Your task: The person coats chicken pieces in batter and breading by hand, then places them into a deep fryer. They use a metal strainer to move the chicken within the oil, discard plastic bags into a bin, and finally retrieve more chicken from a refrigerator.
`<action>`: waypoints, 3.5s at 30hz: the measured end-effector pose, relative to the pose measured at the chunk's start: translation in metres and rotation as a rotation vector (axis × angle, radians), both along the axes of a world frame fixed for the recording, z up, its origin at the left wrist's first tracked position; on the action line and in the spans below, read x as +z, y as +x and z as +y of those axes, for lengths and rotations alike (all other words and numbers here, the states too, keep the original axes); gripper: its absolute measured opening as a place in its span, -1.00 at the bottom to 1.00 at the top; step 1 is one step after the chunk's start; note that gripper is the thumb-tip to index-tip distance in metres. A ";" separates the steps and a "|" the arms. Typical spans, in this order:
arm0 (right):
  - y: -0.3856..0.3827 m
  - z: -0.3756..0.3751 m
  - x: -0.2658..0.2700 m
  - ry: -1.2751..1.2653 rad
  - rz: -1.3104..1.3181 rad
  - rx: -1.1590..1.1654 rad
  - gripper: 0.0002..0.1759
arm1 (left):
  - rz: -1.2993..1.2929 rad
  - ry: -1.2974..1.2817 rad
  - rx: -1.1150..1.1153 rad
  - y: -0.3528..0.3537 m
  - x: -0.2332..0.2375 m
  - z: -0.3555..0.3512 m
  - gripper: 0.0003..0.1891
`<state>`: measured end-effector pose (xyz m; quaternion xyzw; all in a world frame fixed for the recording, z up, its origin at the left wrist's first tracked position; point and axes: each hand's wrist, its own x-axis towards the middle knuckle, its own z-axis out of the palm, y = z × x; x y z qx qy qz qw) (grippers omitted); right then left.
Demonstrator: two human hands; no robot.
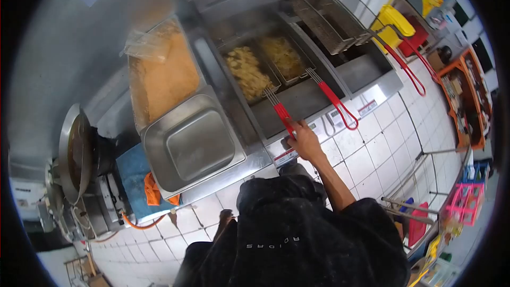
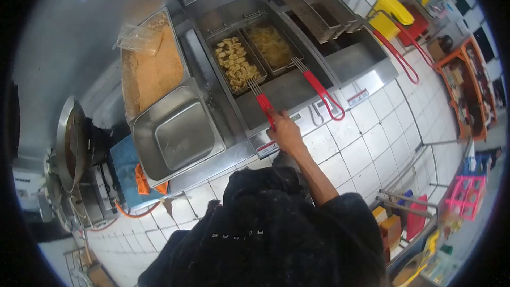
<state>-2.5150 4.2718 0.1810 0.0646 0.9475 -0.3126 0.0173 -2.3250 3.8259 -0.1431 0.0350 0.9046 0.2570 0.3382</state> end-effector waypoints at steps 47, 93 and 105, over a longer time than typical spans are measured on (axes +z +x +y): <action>0.015 0.168 0.006 0.029 -0.021 -0.191 -0.36 | -0.460 0.265 0.968 -0.041 0.067 0.195 -0.81; -0.023 0.162 -0.005 -0.002 -0.103 -0.390 -0.65 | -0.243 0.356 0.687 -0.026 0.024 0.193 -0.81; -0.010 0.154 0.003 0.016 -0.080 -0.415 -0.64 | -0.225 0.406 0.744 -0.027 0.035 0.194 -0.79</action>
